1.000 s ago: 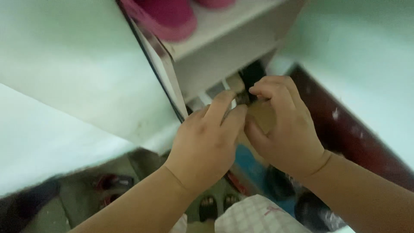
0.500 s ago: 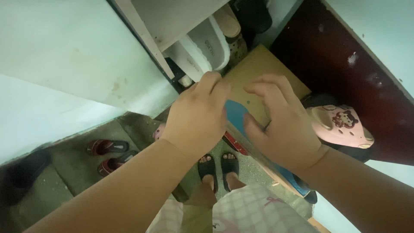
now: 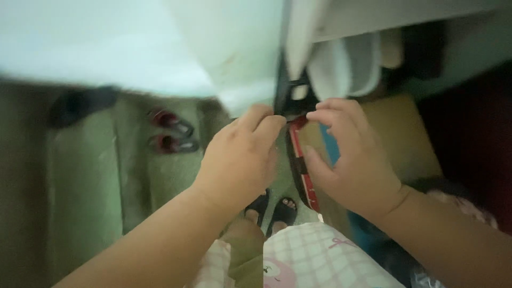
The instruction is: Organizing various shoes, including crocs and sandals, on a shoe rack and near the stairs.
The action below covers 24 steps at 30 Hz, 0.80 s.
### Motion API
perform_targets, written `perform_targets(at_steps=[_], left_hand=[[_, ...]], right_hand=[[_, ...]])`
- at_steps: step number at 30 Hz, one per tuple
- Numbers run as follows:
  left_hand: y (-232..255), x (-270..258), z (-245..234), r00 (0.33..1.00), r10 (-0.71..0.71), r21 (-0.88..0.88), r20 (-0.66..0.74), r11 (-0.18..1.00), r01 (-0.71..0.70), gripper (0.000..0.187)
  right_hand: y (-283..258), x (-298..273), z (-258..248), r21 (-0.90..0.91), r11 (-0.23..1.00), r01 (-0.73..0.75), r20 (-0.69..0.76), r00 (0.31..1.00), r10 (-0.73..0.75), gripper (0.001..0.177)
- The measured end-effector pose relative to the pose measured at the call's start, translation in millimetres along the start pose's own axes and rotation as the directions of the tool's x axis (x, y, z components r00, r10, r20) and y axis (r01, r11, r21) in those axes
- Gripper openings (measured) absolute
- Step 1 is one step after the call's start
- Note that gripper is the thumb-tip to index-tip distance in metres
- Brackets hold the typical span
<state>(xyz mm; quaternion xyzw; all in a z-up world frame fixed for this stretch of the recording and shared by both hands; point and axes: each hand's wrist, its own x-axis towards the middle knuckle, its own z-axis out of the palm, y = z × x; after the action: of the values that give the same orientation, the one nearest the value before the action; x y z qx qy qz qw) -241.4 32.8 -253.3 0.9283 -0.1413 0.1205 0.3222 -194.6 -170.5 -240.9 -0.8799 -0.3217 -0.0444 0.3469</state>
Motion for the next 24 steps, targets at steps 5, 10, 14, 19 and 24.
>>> perform_targets(at_steps=[5, 10, 14, 19, 24], left_hand=[[-17, -54, -34, 0.978, -0.101, 0.088, -0.184, 0.989, 0.119, 0.037], [-46, -92, -67, 0.924, -0.299, 0.056, -0.239, 0.946, 0.32, 0.033], [-82, -120, -87, 0.906, -0.317, 0.055, -0.279, 0.937, 0.345, 0.027], [-126, -151, -121, 0.895, -0.279, 0.095, -0.348, 0.939, 0.329, 0.029], [-158, -182, -142, 0.848, -0.384, 0.082, -0.366, 0.894, 0.441, 0.033]], right_hand=[[-39, 19, 31, 0.053, 0.983, 0.175, 0.077, 0.981, -0.179, 0.046], [-76, 42, 69, 0.099, 0.972, 0.213, 0.207, 0.951, -0.23, 0.046], [-107, 58, 107, 0.093, 0.987, 0.132, 0.304, 0.94, -0.155, 0.045], [-152, 84, 153, 0.091, 0.99, 0.11, 0.356, 0.924, -0.136, 0.045], [-171, 102, 199, 0.123, 0.925, 0.359, 0.317, 0.87, -0.379, 0.044]])
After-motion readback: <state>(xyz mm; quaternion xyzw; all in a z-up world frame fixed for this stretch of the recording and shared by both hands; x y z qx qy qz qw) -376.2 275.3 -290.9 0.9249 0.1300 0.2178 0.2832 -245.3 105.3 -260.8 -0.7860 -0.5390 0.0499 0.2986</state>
